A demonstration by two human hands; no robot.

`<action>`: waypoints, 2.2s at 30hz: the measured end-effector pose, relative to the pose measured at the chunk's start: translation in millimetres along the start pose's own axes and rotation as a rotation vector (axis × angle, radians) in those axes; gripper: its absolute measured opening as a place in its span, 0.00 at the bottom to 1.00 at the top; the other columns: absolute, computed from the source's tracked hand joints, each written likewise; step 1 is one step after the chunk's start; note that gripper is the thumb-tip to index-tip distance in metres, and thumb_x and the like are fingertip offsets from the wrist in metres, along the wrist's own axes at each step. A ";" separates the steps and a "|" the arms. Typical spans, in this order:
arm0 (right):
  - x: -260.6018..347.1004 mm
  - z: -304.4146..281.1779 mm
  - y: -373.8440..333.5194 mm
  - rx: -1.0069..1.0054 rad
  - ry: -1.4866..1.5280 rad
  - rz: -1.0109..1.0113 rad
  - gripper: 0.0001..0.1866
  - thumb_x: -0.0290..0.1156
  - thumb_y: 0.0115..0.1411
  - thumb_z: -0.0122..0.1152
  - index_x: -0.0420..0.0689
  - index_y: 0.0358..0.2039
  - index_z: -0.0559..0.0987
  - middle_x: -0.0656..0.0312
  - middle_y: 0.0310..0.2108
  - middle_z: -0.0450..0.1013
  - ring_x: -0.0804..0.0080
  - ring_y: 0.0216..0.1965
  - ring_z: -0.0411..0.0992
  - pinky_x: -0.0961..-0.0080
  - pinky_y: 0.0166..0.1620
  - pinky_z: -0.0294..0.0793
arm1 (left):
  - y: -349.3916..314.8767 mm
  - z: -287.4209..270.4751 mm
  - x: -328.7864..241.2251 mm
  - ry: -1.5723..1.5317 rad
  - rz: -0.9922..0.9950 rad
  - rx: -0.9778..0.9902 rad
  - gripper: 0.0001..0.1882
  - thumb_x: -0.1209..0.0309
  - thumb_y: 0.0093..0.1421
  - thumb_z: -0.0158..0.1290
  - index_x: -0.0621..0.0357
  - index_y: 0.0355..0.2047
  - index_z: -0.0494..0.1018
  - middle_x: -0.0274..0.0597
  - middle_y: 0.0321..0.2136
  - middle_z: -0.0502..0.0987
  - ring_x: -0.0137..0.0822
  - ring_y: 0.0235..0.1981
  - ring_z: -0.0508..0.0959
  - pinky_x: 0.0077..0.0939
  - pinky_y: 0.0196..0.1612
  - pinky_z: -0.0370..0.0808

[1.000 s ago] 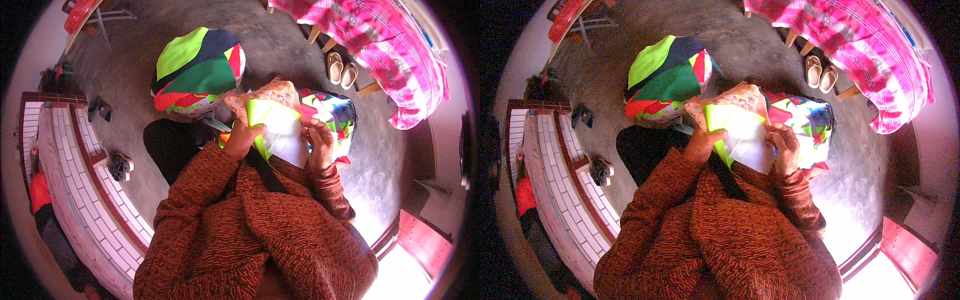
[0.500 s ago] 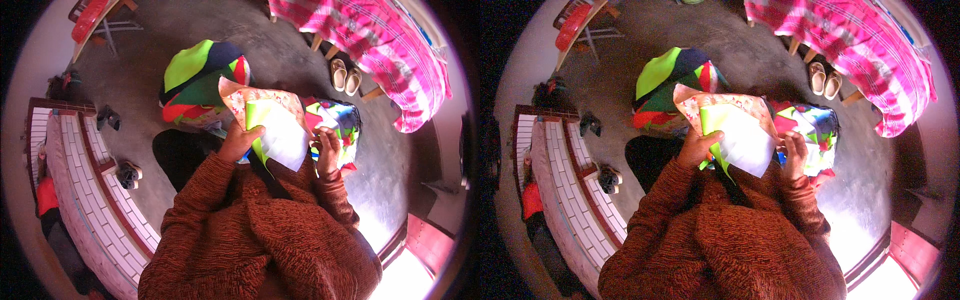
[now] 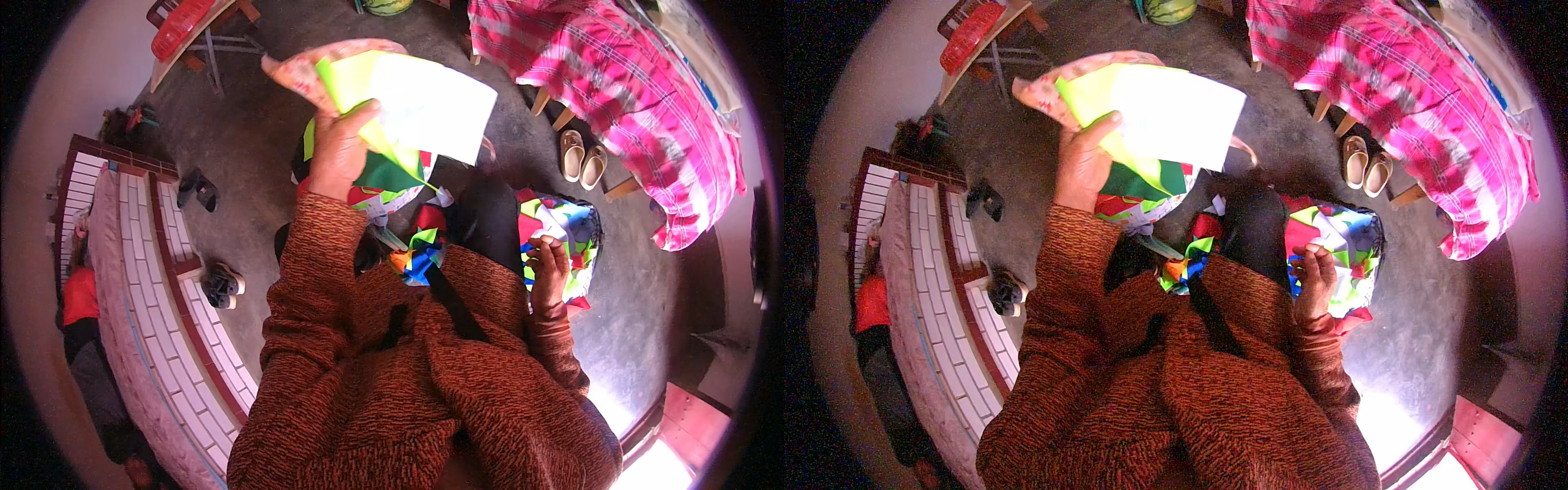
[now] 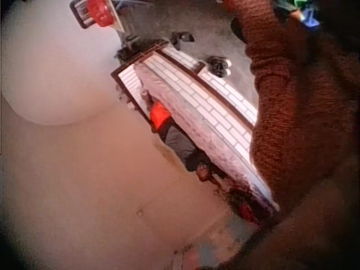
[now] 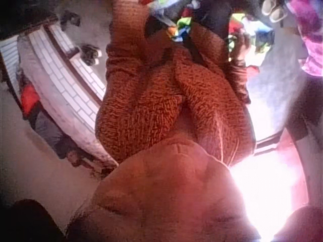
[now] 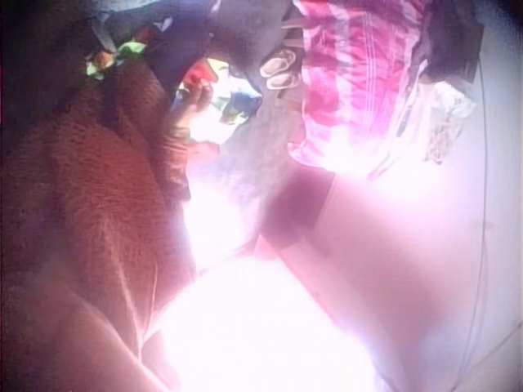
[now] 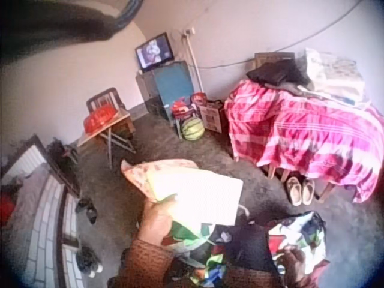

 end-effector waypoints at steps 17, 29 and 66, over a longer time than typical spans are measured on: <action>-8.7 4.3 3.4 0.029 -0.016 0.031 0.06 0.31 0.59 0.53 0.45 0.35 0.73 0.64 0.29 0.73 0.80 0.26 0.67 0.84 0.31 0.65 | -42.0 -176.9 83.4 0.194 -0.156 -0.300 0.28 0.81 0.46 0.53 0.60 0.50 0.63 0.40 0.44 0.70 0.38 0.43 0.72 0.28 0.48 0.68; -9.6 8.6 4.9 0.065 -0.053 0.035 0.05 0.31 0.59 0.52 0.45 0.35 0.73 0.64 0.29 0.73 0.80 0.26 0.66 0.84 0.31 0.64 | -77.6 -213.1 46.4 0.341 -0.209 -0.740 0.42 0.82 0.47 0.50 0.56 0.61 0.43 0.50 0.45 0.68 0.44 0.41 0.73 0.36 0.39 0.76; -114.0 -95.2 35.9 -0.040 -0.202 0.330 0.14 0.31 0.54 0.55 0.39 0.39 0.72 0.60 0.25 0.73 0.74 0.23 0.70 0.80 0.24 0.68 | -41.4 -119.3 91.5 1.829 0.425 -0.081 0.24 0.61 0.60 0.39 0.64 0.51 0.62 0.56 0.52 0.63 0.53 0.55 0.62 0.45 0.56 0.56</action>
Point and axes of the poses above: each hand's wrist, its own y-axis towards the middle knuckle, its own z-axis out of the palm, x = y × z, the point moved 7 cm from there along y, towards the middle knuckle
